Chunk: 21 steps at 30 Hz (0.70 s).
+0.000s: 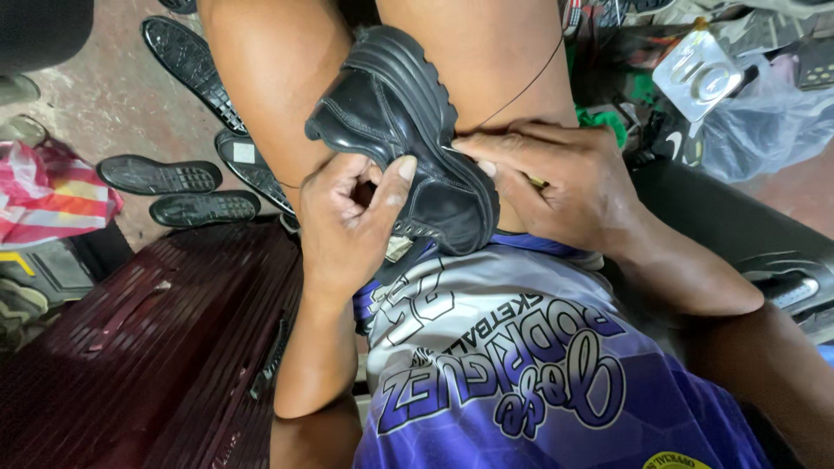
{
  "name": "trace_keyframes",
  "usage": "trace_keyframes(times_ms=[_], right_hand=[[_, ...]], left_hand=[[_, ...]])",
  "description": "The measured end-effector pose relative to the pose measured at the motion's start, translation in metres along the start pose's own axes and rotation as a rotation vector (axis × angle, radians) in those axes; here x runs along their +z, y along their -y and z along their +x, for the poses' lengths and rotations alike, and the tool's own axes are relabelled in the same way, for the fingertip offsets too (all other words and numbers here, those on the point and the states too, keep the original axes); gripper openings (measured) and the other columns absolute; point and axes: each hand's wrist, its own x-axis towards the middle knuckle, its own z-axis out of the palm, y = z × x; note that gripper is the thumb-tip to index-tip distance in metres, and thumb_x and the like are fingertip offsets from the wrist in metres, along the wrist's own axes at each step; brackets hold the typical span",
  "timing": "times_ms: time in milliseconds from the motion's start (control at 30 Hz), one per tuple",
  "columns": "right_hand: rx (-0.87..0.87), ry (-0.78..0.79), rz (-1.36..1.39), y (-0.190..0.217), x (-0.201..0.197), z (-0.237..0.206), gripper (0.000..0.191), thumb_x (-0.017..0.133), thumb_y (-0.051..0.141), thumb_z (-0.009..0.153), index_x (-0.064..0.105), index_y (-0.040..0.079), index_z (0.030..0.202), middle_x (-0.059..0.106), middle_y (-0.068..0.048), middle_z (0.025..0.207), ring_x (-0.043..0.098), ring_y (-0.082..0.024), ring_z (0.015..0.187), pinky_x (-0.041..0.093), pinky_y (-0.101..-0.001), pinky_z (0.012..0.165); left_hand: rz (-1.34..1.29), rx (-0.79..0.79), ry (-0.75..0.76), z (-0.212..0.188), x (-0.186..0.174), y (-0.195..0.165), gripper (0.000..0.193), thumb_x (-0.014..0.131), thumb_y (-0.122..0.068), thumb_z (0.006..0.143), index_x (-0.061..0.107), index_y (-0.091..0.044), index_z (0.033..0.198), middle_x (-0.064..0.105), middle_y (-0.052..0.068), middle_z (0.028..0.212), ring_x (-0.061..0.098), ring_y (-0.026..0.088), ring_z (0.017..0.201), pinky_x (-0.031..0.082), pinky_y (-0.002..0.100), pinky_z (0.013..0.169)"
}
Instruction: The person holds a black shoe upper on their lap and hand-stitches it with a needle and thread, pulling the thread through the shoe material repeatedly and repositioning the shoe as they sew.
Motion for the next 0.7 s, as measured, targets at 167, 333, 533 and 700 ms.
trace_keyframes(times_ms=[167,333,533,700], right_hand=[[-0.021,0.001,-0.045,0.003,-0.001,0.006,0.032,0.072,0.002,0.092,0.076,0.010,0.123,0.076,-0.013,0.109,0.075,-0.027,0.094,0.060,-0.0353,0.080],[-0.019,0.062,-0.133,0.010,-0.005,0.009,0.033,0.072,0.004,0.092,0.075,0.010,0.125,0.075,-0.011,0.106,0.074,-0.026,0.087,0.059,-0.0359,0.075],[-0.070,0.231,-0.435,0.031,-0.019,0.027,0.036,0.073,0.011,0.082,0.075,0.009,0.118,0.072,-0.006,0.093,0.070,-0.024,0.070,0.054,-0.0408,0.057],[-0.154,0.318,-0.513,0.051,-0.014,0.064,0.030,0.070,0.012,0.078,0.068,0.005,0.107,0.069,-0.007,0.088,0.069,-0.025,0.066,0.052,-0.0405,0.049]], left_hand=[[-0.023,0.002,0.000,-0.003,0.000,0.005,0.029,0.075,-0.006,0.098,0.053,0.000,0.079,0.047,-0.001,0.068,0.039,0.005,0.066,0.036,0.026,0.058],[-0.006,0.037,-0.023,-0.002,0.001,0.004,0.031,0.076,-0.005,0.098,0.053,0.001,0.079,0.050,0.001,0.068,0.040,0.006,0.066,0.038,0.027,0.058],[0.035,0.100,-0.034,-0.002,0.002,0.006,0.032,0.079,-0.002,0.095,0.052,0.001,0.078,0.053,0.005,0.068,0.043,0.009,0.061,0.041,0.028,0.058],[-0.025,0.091,-0.049,0.001,-0.001,0.010,0.039,0.080,0.001,0.094,0.046,0.000,0.075,0.043,0.006,0.064,0.034,0.013,0.058,0.034,0.031,0.054]])
